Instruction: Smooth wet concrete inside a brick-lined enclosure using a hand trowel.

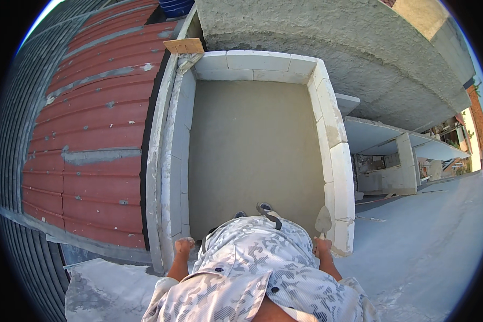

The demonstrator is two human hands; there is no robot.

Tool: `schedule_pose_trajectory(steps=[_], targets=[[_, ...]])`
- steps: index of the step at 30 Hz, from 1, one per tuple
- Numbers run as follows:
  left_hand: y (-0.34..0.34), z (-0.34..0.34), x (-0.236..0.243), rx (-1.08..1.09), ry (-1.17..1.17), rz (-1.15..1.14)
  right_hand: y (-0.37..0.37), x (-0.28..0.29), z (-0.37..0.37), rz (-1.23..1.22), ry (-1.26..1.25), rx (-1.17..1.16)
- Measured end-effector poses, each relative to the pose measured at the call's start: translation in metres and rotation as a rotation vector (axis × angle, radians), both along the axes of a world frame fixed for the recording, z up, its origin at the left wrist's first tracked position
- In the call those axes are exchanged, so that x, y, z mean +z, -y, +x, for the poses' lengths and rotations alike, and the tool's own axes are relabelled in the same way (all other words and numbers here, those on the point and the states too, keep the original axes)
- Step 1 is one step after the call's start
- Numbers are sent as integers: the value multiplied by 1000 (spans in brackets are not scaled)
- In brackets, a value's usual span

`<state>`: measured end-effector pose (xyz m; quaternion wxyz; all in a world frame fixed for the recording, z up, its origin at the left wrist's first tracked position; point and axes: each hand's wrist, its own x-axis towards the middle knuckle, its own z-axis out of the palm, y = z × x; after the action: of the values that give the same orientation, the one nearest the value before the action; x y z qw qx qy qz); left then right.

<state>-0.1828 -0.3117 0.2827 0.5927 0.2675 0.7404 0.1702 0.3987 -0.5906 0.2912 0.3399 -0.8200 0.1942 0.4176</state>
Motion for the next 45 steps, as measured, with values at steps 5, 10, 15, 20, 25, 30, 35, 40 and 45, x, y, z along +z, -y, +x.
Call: schedule_pose_trajectory(steps=[5,10,15,20,25,30,35,40,45], targets=[[10,8,-6,28,-88,8,5,7,4,-22,-55,-51],[11,30,13,73,-161,-21,0,17,10,-56,-50,18],[14,37,24,72,-127,-12,-1,11,14,7,-39,-50],[12,29,15,91,-83,22,-2,11,11,12,-7,-48],[6,9,1,139,29,-44,-5,8,13,0,-28,-71],[-11,13,12,138,-55,45,2,9,8,-14,-15,-58],[-20,-21,-17,22,57,-25,4,10,-3,27,-40,-105],[-34,-4,-17,-170,-159,-63,9,10,-14,-16,-12,-78],[-38,11,0,-264,-203,23,12,7,-21,-38,-8,-90]])
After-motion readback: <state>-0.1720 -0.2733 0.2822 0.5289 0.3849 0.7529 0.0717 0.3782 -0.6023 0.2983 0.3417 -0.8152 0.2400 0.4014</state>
